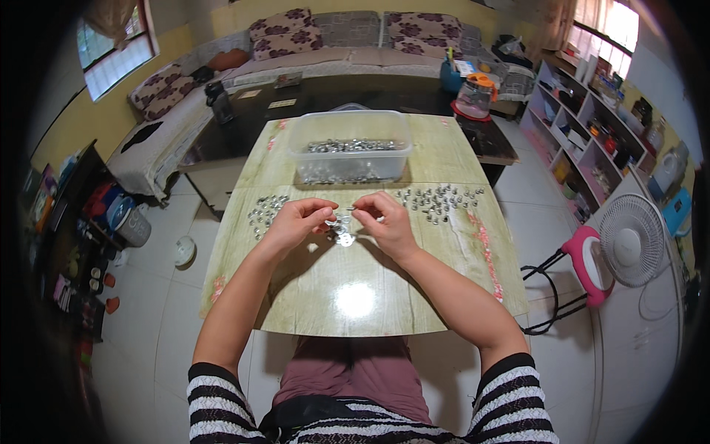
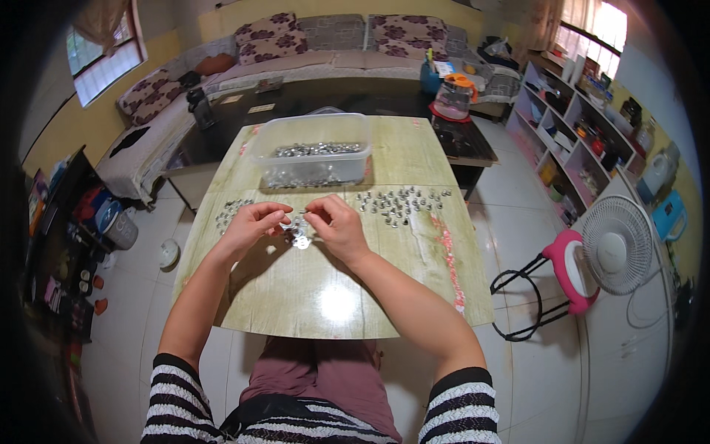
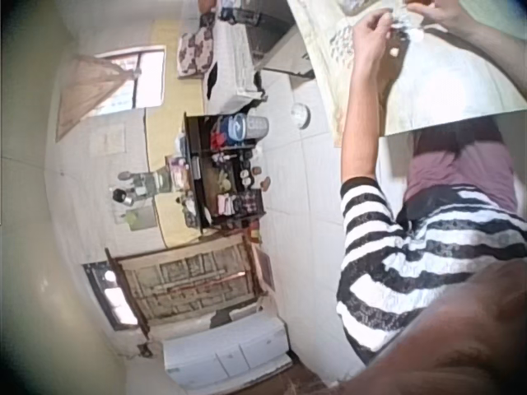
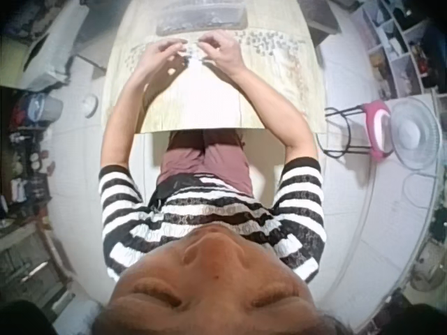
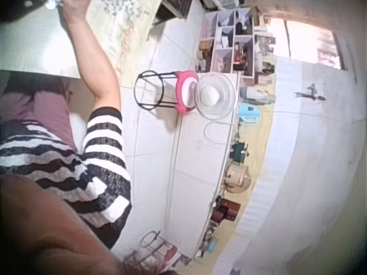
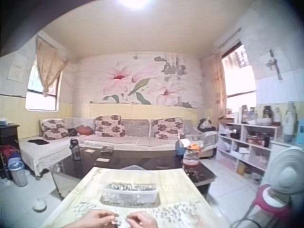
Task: The person threads small beads onto metal components by hand, repeatedly picking beads from a plastic container and securing them onto the metal pieces at a table.
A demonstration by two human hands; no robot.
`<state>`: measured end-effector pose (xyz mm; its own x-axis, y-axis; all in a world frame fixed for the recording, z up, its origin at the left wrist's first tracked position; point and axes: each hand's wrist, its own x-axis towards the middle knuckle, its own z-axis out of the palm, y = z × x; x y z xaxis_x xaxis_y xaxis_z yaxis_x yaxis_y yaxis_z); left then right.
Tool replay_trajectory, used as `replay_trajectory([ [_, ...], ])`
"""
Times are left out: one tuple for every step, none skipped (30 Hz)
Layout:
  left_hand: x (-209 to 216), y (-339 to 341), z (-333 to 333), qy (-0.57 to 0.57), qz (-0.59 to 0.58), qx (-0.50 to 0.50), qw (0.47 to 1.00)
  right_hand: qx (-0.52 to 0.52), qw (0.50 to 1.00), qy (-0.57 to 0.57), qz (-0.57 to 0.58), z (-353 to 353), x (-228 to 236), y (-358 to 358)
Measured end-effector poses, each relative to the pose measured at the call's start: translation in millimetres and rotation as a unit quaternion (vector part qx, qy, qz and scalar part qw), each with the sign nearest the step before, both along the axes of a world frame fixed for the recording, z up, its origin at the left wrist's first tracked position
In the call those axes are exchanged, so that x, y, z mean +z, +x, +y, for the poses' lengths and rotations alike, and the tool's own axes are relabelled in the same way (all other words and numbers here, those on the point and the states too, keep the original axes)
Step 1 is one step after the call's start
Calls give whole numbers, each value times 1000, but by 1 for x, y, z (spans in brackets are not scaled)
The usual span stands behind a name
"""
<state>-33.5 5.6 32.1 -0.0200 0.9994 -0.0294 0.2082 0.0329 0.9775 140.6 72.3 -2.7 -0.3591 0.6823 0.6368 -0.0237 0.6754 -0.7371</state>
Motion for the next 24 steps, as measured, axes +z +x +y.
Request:
replay_trajectory([
  [-1, 5, 4, -6, -45, 5, 999, 6, 1000, -10, -7, 0, 1, 1],
  [-2, 9, 8, -13, -90, 11, 996, -1, 1000, -9, -6, -1, 1, 2],
  [-4, 11, 13, -13, -89, 6, 996, -1, 1000, -5, -7, -1, 1, 4],
  [-7, 12, 16, -7, -107, -2, 994, 0, 1000, -1, -7, -1, 2, 4],
  [-8, 13, 18, -2, -124, -9, 992, -3, 1000, 6, -2, -2, 4, 5],
  [-7, 15, 19, -3, -123, -13, 992, -6, 1000, 6, -1, -2, 5, 5],
  [-6, 17, 19, -6, -156, -9, 988, -5, 1000, 7, 2, -2, 6, 6],
  [-5, 19, 20, -10, -189, -5, 982, -2, 1000, 7, 4, -2, 6, 6],
  [-6, 19, 21, -12, -188, -8, 982, 0, 1000, 2, -1, -1, 5, 5],
  [-6, 19, 22, -19, -188, -15, 982, -3, 1000, 1, -1, -1, 5, 5],
  [-7, 19, 23, -25, -187, -22, 982, -2, 1000, 3, 0, -1, 6, 6],
  [-5, 21, 24, -26, -187, -24, 982, 0, 1000, 4, 0, 0, 6, 7],
  [-3, 23, 25, -25, -186, -16, 982, 0, 1000, 4, 3, 1, 5, 7],
  [-2, 26, 26, -25, -185, -7, 982, -3, 1000, 3, 3, 2, 6, 8],
  [-2, 27, 29, -26, -185, -10, 982, -1, 1000, -19, 13, 3, 8, 9],
  [-3, 27, 33, -14, -180, -14, 984, 1, 999, -42, 24, 3, 11, 10],
  [-3, 27, 36, -2, -174, -19, 985, -10, 997, -55, 49, 4, 15, 12],
  [-3, 29, 39, -3, -173, -21, 985, -24, 995, -66, 67, 11, 16, 15],
  [-4, 32, 41, 9, -144, -20, 989, -25, 989, -100, 108, 15, 23, 18],
  [-4, 35, 43, 23, -114, -20, 993, -26, 980, -134, 148, 19, 31, 23],
  [-4, 40, 43, 47, -86, -26, 995, -40, 971, -134, 193, 26, 36, 29],
  [-5, 45, 45, 48, -85, -27, 995, -55, 960, -134, 238, 34, 41, 37],
  [-4, 51, 49, 66, -25, -46, 996, -90, 955, -120, 257, 44, 44, 48],
  [-4, 58, 52, 84, 36, -64, 994, -124, 948, -106, 274, 52, 47, 60],
])
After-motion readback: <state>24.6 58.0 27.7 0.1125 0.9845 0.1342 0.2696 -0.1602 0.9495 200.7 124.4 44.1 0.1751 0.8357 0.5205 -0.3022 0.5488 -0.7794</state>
